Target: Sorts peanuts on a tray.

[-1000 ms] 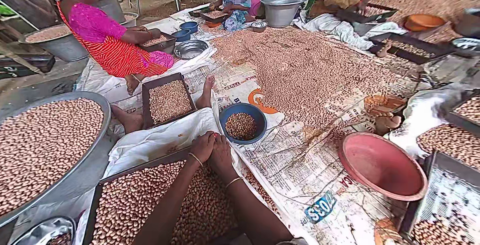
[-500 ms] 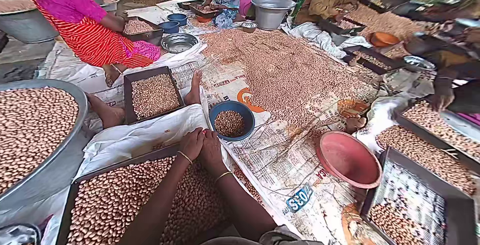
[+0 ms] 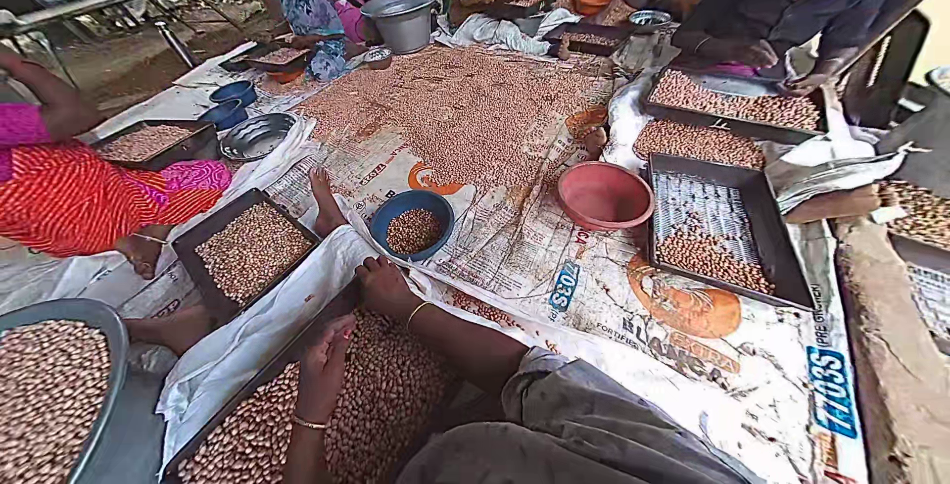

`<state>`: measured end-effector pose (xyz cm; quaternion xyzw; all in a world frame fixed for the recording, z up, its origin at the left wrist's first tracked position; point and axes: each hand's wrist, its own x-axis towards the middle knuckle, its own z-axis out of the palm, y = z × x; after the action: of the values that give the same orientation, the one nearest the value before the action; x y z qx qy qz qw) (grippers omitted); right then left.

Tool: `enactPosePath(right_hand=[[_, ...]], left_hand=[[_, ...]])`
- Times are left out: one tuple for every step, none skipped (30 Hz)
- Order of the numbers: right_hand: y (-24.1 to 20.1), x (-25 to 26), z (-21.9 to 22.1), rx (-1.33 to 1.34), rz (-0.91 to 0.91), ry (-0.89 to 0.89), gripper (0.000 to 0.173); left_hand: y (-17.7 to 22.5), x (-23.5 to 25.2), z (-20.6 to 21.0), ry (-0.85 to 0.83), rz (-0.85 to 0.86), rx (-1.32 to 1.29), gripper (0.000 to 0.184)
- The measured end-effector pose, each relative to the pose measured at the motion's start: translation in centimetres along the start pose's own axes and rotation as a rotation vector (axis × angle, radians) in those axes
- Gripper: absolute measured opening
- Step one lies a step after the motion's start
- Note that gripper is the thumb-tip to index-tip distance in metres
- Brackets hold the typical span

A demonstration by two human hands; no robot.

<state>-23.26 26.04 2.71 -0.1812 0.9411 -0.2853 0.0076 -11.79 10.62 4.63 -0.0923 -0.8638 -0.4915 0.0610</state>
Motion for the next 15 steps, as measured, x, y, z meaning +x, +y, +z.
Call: enactPosePath(right_hand=[[-0.2,0.0,0.1,-0.016,0.0,-0.004,0.037],[-0.4,0.1,0.4,-0.03,-0.001,-0.001,0.037],[-0.5,0.1,0.7,-0.042,0.0,0.009,0.037],[-0.3,0.1,1.0,-0.043,-0.003,0.038,0.035],[0.1,0.1,1.2,-0.047,-0.015,0.091,0.034],[0.6,0.1,1.3,-0.062,-0.029,0.14,0.034],[1.0,0.2,1.6,-0.073,-0.044,0.177,0.036],[1.2,0.3,2.0,-0.067,-0.06,0.221,0.038],[1.3,0.5,2.2,-0.024,-0.089,0.285,0.04],[1.3,0.5,2.2,0.039,-0.138,0.379,0.041],[1.0,-0.2,1.9,0.158,-0.198,0.475,0.04],[0.3,-0.9,1.1,0.306,-0.269,0.563,0.037],[-0.6,-1.6,0.1,0.473,-0.349,0.625,0.033],[-1.7,-2.7,-0.8,0.641,-0.404,0.616,0.028],[-2.7,-3.7,-1.6,0.789,-0.423,0.548,0.023]], left_hand=[[0.2,-1.0,-0.2,-0.011,0.011,-0.015,0.037],[0.3,-1.9,-0.6,-0.031,0.031,-0.033,0.037],[0.5,-2.8,-1.0,-0.056,0.057,-0.053,0.038],[0.6,-3.5,-1.6,-0.088,0.086,-0.077,0.039],[0.7,-4.0,-2.4,-0.117,0.112,-0.106,0.039],[0.8,-4.7,-3.1,-0.117,0.128,-0.138,0.038],[0.7,-5.6,-4.2,-0.086,0.117,-0.161,0.037],[0.5,-6.7,-5.6,-0.034,0.096,-0.181,0.035],[0.0,-7.7,-7.0,0.026,0.085,-0.216,0.034],[-0.7,-8.6,-8.1,0.096,0.082,-0.257,0.033],[-1.3,-9.7,-9.0,0.164,0.067,-0.286,0.032],[-1.8,-10.7,-9.9,0.232,0.035,-0.303,0.03],[-2.3,-11.5,-10.5,0.293,0.0,-0.313,0.03],[-3.1,-12.2,-11.0,0.342,-0.031,-0.324,0.03],[-3.9,-12.8,-11.5,0.387,-0.058,-0.333,0.03]])
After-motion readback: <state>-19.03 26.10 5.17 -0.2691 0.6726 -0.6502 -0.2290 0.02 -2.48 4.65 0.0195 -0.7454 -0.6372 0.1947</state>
